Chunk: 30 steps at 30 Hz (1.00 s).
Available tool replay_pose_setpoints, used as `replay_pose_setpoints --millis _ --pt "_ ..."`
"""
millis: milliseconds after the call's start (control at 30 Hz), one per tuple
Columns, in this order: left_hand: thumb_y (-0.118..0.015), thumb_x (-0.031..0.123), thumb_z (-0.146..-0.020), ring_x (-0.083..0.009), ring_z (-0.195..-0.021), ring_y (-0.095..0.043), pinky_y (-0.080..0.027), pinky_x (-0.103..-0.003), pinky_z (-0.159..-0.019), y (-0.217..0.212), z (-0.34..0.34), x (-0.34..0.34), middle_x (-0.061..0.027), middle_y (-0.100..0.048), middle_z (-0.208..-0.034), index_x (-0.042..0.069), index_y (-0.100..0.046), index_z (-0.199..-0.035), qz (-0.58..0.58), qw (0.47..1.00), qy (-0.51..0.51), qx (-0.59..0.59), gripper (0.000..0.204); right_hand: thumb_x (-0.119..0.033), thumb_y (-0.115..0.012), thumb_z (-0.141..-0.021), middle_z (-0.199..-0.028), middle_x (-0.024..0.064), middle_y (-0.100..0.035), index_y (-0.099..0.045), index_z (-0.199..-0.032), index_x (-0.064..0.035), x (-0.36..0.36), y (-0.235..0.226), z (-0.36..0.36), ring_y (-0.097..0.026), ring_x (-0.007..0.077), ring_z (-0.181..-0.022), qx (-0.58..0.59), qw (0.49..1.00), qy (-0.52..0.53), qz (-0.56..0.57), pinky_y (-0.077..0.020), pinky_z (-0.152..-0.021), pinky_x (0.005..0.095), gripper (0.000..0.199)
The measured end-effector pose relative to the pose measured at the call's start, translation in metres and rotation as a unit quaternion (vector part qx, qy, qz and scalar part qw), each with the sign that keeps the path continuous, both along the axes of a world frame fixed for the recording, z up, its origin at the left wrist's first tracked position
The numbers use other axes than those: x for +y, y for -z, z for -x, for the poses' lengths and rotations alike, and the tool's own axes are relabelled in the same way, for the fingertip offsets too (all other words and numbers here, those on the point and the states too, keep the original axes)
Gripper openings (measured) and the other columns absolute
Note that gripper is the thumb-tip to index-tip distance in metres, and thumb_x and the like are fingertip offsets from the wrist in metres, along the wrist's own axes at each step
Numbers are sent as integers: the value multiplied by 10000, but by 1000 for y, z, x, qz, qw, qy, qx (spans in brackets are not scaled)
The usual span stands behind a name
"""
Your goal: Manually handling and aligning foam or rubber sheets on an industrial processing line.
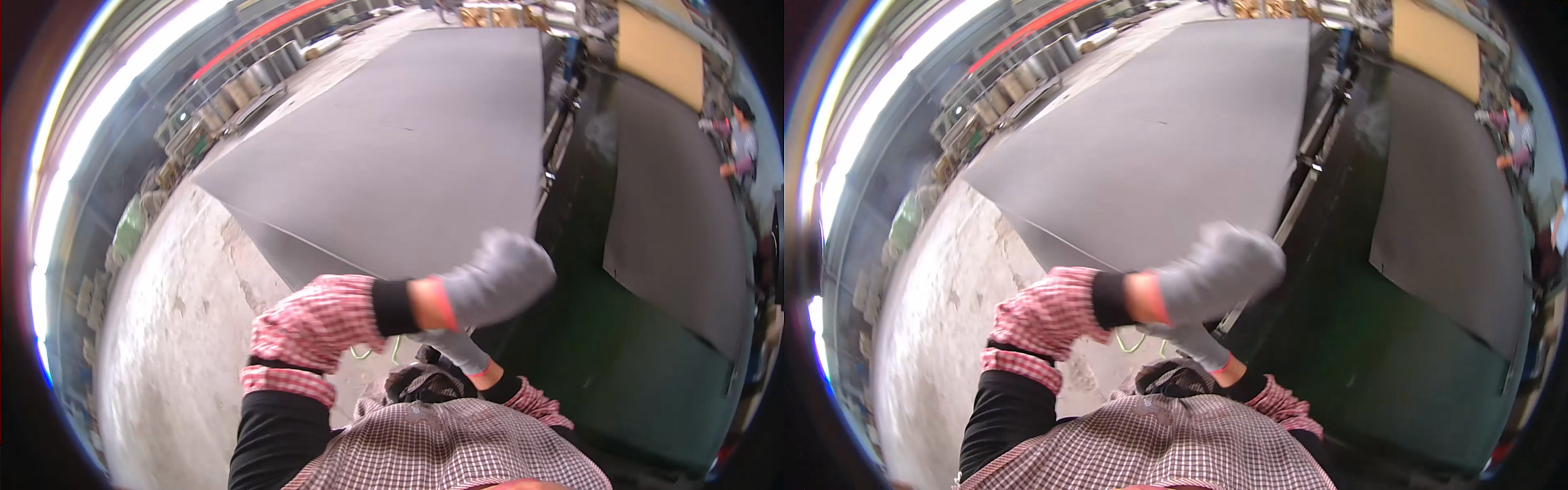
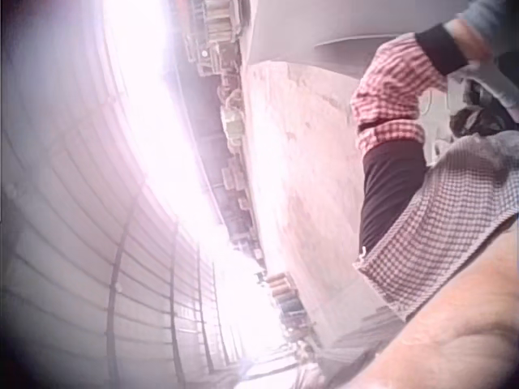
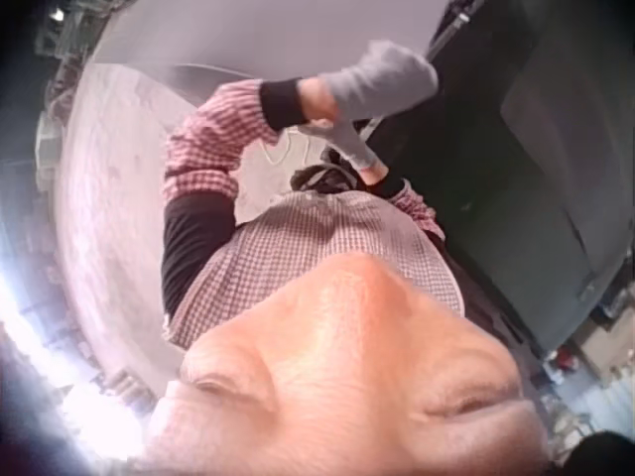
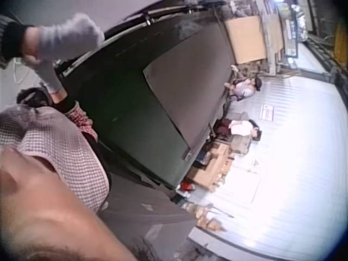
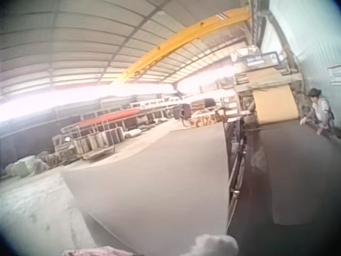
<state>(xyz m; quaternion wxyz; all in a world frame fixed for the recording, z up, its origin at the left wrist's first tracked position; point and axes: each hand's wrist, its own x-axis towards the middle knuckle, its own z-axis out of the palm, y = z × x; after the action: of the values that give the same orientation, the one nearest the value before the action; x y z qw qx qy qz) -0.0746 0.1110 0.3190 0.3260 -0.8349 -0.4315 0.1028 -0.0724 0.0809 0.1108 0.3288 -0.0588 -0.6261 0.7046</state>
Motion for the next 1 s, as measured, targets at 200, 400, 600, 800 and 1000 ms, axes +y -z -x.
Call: replay_pose_setpoints --millis 200,400,600,800,1000 --pt "-680 220 -751 -312 -905 -606 -494 -384 -760 -17 76 -6 -166 -612 -1031 88 -507 -1235 248 810 156 -509 531 -131 -534 -902 -1142 88 -512 -439 -1211 10 -2 -24 -2 -507 181 -1043 107 938 265 198 -397 -920 327 353" --pt "-700 295 -745 -332 -1007 -546 -444 -421 -839 36 400 -8 -177 -590 -1077 27 -502 -1205 -167 916 -145 -334 568 -59 -604 -783 -767 -16 -577 -631 -757 -39 17 -61 -102 -530 102 -727 -25 824 561 82 -448 -668 278 43" --pt "-728 333 -669 -398 -915 -523 -448 -441 -797 115 464 -67 -234 -550 -1019 19 -474 -1166 204 731 -389 -522 641 -192 -584 -835 -1021 98 -608 -558 -1083 0 10 -51 -342 -589 215 -940 168 682 677 219 -468 -847 362 315" --pt "-694 259 -783 -211 -682 -602 -492 -351 -651 101 419 -106 -94 -651 -782 -8 -616 -1041 57 662 -381 -643 380 -110 -645 -748 -969 117 -617 -577 -1034 47 18 -3 -286 -590 215 -909 77 676 677 282 -466 -837 350 334" --pt "-695 191 -766 -239 -810 -586 -469 -350 -753 50 315 -90 -126 -627 -913 -23 -595 -1077 -12 730 -361 -580 391 -26 -648 -690 -970 84 -622 -562 -1089 22 40 -4 -357 -594 174 -855 37 665 726 172 -473 -797 303 411"
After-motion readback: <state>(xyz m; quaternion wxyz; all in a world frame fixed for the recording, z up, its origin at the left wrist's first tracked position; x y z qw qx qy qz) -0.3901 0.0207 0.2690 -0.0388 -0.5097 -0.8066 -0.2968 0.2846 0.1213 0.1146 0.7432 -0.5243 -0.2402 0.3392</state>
